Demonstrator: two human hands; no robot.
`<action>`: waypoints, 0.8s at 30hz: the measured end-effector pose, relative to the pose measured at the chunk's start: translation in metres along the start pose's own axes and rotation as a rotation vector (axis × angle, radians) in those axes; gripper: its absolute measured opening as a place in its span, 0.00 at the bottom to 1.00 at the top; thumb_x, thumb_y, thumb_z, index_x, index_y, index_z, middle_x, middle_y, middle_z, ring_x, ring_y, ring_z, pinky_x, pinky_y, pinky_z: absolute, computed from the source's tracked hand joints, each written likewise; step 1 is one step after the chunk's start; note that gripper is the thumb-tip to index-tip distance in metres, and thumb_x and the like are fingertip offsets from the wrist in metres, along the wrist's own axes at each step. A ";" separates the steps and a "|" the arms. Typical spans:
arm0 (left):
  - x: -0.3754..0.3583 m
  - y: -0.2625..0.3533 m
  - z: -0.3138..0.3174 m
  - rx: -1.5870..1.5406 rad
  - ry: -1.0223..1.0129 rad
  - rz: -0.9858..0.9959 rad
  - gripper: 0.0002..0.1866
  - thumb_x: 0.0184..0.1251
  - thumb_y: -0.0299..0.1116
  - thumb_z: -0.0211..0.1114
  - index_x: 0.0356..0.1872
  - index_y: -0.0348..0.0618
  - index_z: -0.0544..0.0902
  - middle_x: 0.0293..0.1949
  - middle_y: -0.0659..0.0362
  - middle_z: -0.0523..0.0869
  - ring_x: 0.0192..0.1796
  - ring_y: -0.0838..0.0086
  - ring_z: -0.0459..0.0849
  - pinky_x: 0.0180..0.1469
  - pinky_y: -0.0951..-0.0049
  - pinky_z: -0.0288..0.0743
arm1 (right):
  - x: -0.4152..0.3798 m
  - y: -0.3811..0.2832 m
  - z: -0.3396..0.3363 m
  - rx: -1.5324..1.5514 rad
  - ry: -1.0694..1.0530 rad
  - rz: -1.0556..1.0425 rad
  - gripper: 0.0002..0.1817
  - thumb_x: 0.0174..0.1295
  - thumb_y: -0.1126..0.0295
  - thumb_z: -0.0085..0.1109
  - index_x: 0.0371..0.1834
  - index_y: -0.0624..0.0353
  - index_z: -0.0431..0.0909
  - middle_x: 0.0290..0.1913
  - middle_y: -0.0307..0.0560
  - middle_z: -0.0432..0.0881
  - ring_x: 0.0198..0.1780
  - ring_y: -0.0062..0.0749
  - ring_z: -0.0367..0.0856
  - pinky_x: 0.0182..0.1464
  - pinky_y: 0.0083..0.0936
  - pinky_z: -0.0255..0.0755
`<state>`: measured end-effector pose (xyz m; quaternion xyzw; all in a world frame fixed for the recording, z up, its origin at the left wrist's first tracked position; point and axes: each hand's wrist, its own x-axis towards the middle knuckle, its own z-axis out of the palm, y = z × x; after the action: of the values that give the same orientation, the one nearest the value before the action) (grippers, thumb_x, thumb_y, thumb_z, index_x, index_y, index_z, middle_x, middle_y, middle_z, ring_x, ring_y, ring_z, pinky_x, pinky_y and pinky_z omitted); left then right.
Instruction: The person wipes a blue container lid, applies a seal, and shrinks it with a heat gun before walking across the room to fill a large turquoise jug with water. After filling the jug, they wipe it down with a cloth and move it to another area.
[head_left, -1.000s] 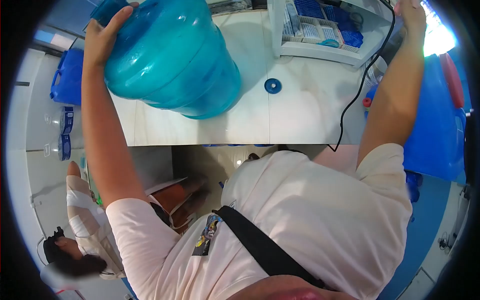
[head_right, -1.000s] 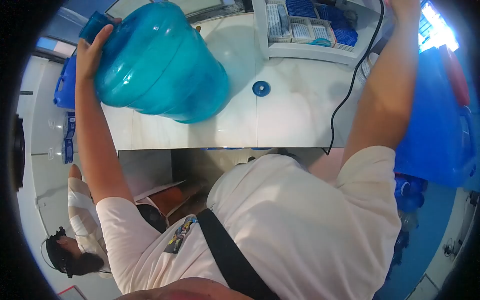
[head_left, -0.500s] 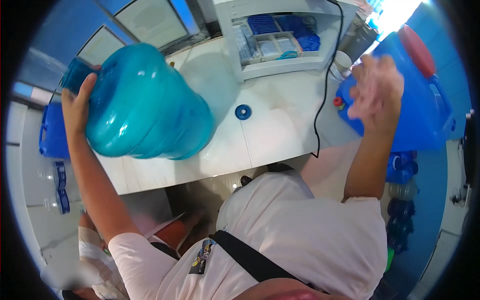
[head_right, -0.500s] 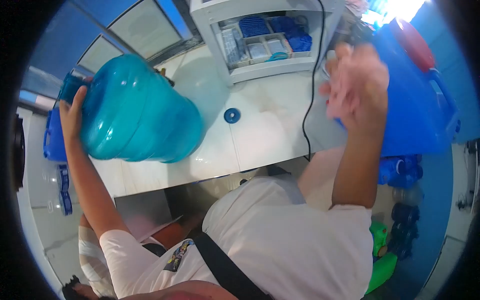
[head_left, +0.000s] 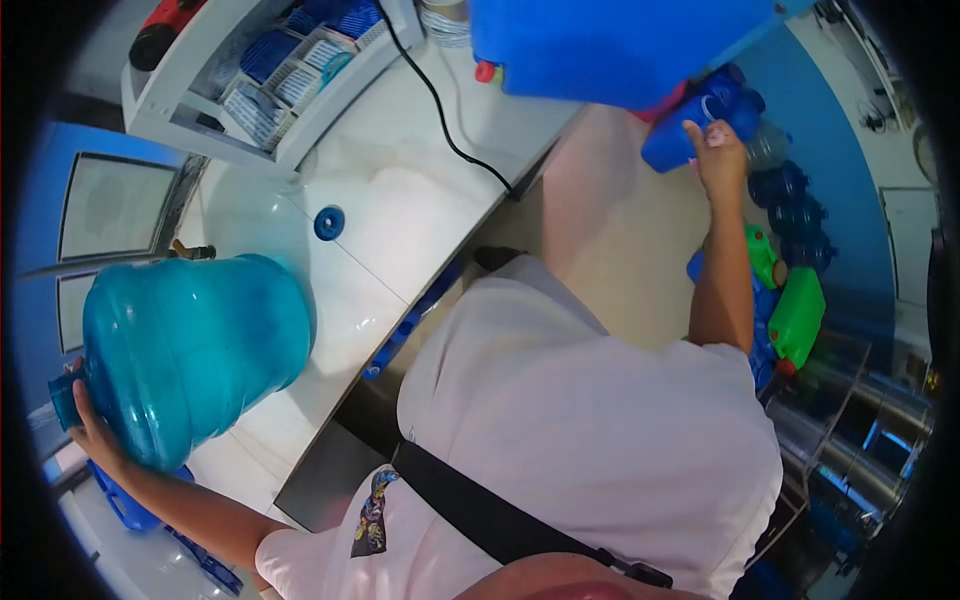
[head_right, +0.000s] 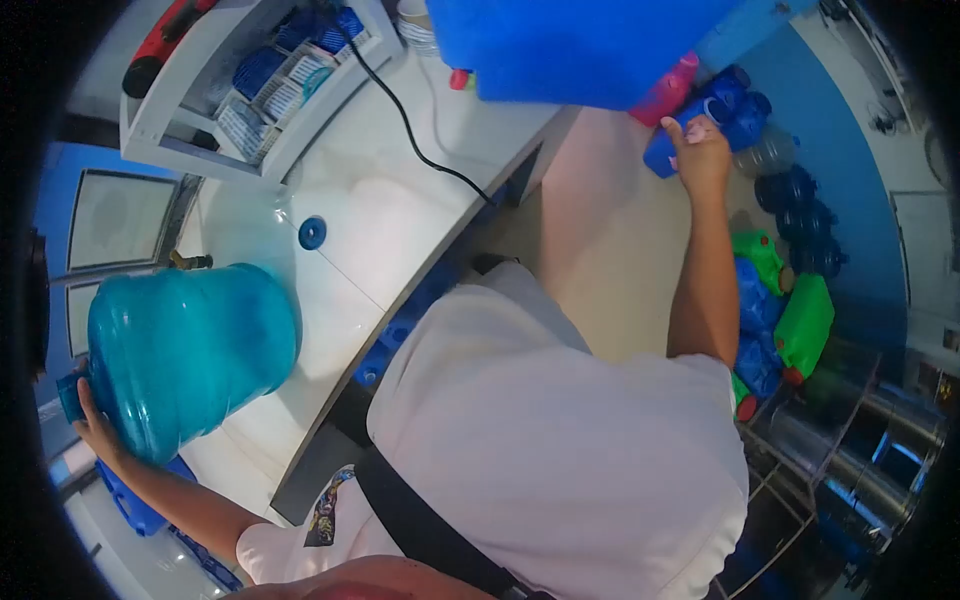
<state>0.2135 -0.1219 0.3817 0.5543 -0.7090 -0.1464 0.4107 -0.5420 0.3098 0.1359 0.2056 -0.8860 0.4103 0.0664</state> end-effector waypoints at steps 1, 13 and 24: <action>0.001 -0.002 0.000 -0.003 0.007 -0.003 0.28 0.70 0.50 0.69 0.56 0.33 0.86 0.51 0.58 0.87 0.51 0.73 0.82 0.57 0.72 0.73 | 0.001 0.027 0.009 -0.112 0.002 0.040 0.18 0.59 0.61 0.75 0.25 0.58 0.75 0.17 0.39 0.72 0.19 0.24 0.73 0.24 0.32 0.70; 0.014 -0.016 -0.008 -0.040 -0.014 -0.006 0.24 0.75 0.44 0.65 0.60 0.35 0.82 0.58 0.55 0.85 0.59 0.69 0.82 0.66 0.69 0.71 | -0.002 0.159 0.054 -0.438 -0.269 -0.128 0.09 0.55 0.66 0.63 0.28 0.61 0.79 0.29 0.60 0.84 0.33 0.56 0.84 0.40 0.48 0.77; -0.179 0.109 0.061 -0.533 0.248 0.591 0.18 0.70 0.38 0.62 0.51 0.34 0.75 0.42 0.47 0.82 0.48 0.59 0.83 0.52 0.55 0.81 | -0.123 -0.202 0.116 0.827 -1.243 -0.280 0.24 0.70 0.70 0.58 0.61 0.59 0.56 0.50 0.49 0.73 0.55 0.25 0.73 0.55 0.25 0.72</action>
<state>0.1040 0.0630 0.3412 0.2146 -0.7201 -0.1327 0.6463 -0.3397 0.1438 0.1659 0.5176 -0.5002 0.5052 -0.4761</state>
